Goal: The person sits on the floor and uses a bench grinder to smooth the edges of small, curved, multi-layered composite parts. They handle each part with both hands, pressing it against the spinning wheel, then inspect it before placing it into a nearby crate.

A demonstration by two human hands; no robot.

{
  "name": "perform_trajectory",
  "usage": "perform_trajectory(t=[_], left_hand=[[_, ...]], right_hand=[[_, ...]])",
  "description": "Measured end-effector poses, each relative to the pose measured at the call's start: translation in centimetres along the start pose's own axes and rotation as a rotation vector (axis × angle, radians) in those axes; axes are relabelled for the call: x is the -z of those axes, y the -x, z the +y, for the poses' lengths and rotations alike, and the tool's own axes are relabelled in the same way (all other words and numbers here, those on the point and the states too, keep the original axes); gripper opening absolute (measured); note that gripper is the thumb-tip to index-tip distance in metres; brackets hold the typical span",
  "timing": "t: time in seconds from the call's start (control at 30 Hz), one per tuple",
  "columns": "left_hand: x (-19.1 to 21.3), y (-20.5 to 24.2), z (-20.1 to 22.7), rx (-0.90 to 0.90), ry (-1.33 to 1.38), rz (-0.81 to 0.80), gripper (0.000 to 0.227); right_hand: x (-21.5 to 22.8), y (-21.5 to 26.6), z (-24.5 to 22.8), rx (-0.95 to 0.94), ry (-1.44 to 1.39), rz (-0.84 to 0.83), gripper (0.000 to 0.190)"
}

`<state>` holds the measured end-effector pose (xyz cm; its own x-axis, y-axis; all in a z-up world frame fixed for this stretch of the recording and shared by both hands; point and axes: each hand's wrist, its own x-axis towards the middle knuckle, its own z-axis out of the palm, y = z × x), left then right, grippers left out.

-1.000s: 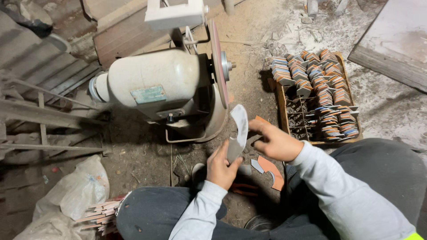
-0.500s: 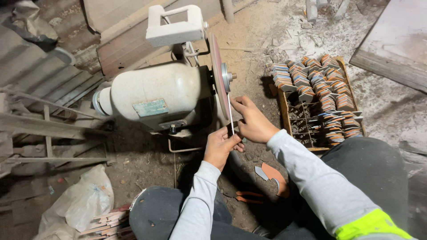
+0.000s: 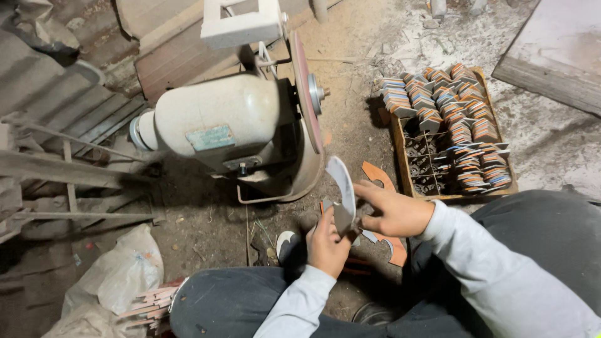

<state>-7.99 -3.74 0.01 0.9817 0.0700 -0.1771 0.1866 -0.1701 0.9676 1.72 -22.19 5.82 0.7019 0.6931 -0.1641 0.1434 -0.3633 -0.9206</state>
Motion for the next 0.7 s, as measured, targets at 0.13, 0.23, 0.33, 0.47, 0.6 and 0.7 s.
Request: perform_trajectory(t=[0.13,0.23,0.33,0.47,0.6,0.7], left_hand=[[-1.1,-0.2,1.7,-0.097,-0.257,0.002,0.061],[-0.7,-0.3,3.6,-0.223,-0.514,-0.067,0.056],[1.4,-1.1,5.7,-0.455,-0.742,0.064,0.068],[2.9,-2.9,7.0,-0.665,-0.752,-0.025,0.101],[2.1,-3.7,5.5,-0.235,-0.520,-0.134,0.087],[2.1,-5.2,4.2,-0.080,-0.261,-0.177,0.082]], right_hand=[[-1.8,-0.5,1.9,-0.027,0.005,0.137,0.066],[-0.1,-1.1,3.1,-0.119,0.229,0.194,0.052],[3.2,-1.0,3.1,0.042,0.415,0.180,0.062],[5.3,-1.2,0.9,-0.008,0.271,0.108,0.044],[5.6,-2.7,-0.5,-0.106,-0.055,0.257,0.042],[5.5,-3.8,-0.3,-0.164,-0.382,0.331,0.039]])
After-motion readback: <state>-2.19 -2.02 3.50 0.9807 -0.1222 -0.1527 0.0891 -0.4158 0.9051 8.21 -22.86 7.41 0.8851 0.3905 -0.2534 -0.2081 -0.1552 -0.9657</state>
